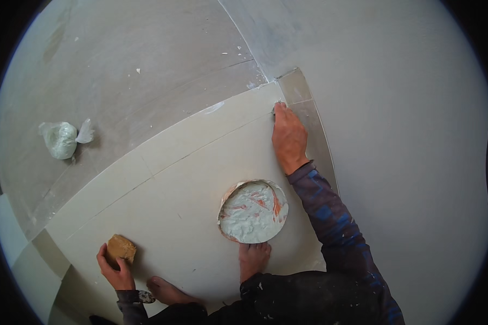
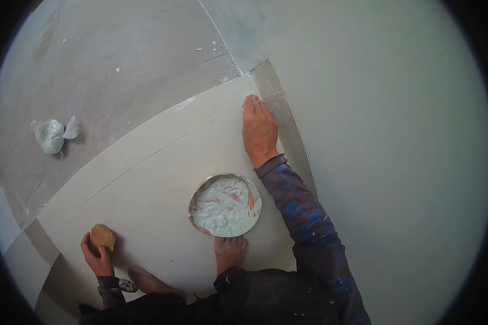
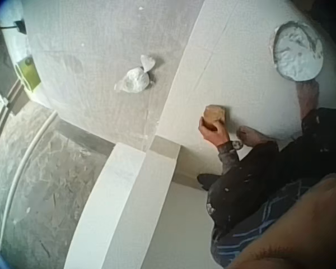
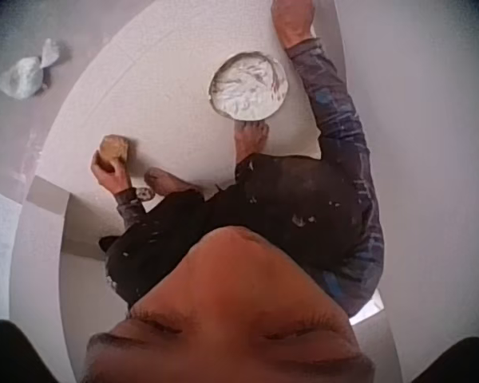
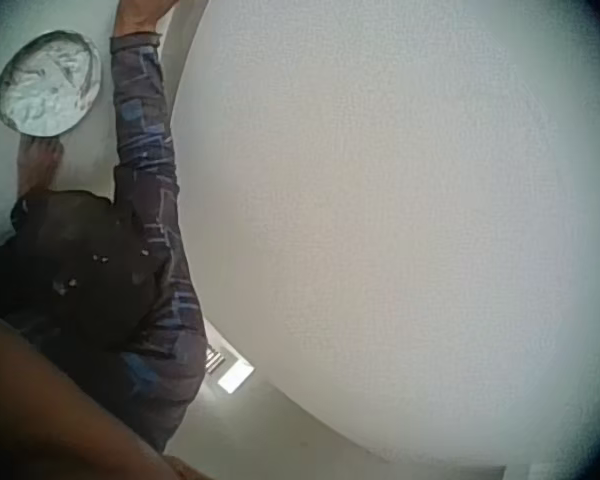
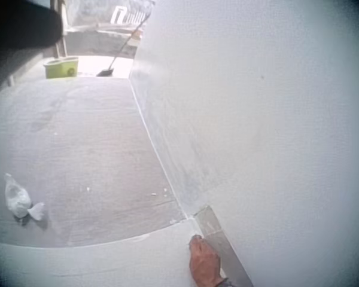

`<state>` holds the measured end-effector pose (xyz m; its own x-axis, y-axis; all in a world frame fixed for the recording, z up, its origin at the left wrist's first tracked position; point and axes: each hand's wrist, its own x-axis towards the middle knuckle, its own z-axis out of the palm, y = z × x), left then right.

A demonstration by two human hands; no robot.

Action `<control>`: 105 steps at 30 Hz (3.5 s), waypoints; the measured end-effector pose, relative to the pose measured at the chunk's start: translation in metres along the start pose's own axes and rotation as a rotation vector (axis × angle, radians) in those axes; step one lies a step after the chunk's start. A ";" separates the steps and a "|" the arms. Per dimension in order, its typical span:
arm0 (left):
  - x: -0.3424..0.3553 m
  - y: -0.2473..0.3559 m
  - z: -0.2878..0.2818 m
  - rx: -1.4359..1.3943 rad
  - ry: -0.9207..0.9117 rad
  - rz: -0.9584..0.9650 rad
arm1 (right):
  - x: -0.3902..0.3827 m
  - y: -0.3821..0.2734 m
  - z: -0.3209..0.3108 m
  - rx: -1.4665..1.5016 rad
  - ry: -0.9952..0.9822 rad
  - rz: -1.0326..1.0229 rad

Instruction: The person wipes the tile floor with a sponge, sands the tile edges with sandpaper, and applies grout into the seams using a putty knife and an applicator.

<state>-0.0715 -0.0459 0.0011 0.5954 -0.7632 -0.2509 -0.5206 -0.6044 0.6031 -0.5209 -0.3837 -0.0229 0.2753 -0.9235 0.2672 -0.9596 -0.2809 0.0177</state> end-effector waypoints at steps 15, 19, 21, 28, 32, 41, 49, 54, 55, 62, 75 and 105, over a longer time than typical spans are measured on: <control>0.000 -0.002 -0.003 -0.007 -0.009 0.000 | 0.012 -0.004 -0.008 -0.018 -0.134 0.188; 0.001 -0.010 0.000 -0.016 0.014 0.004 | -0.015 -0.029 -0.001 0.084 -0.020 0.070; 0.003 -0.009 -0.001 -0.023 0.009 0.009 | -0.030 -0.049 -0.008 0.239 -0.037 -0.047; 0.002 -0.004 0.002 -0.032 0.009 0.039 | 0.000 -0.028 -0.023 0.432 0.038 -0.129; 0.001 -0.008 0.001 -0.037 0.011 0.039 | -0.010 -0.017 -0.003 0.317 0.010 -0.271; 0.000 -0.011 -0.002 -0.042 0.009 0.016 | -0.021 -0.004 -0.052 0.573 -0.174 -0.096; -0.005 -0.014 0.000 0.045 0.058 0.013 | -0.007 -0.060 -0.014 0.216 -0.167 -0.083; 0.000 -0.012 0.009 0.035 0.049 0.028 | -0.041 -0.104 -0.041 0.435 -0.294 -0.235; 0.002 -0.016 0.007 0.041 0.042 0.033 | -0.040 -0.101 -0.040 0.571 -0.317 -0.254; -0.002 -0.007 0.007 0.000 0.051 0.027 | 0.013 -0.035 -0.012 0.474 -0.104 -0.475; -0.002 -0.010 0.014 0.007 0.046 0.023 | 0.010 0.011 -0.026 0.258 -0.076 0.093; -0.005 -0.020 0.010 0.094 0.081 0.052 | 0.010 0.018 -0.031 0.339 -0.008 0.059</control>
<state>-0.0698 -0.0326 -0.0170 0.6116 -0.7754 -0.1574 -0.6047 -0.5864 0.5390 -0.5370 -0.3893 0.0100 0.2213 -0.9424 0.2508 -0.9003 -0.2963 -0.3190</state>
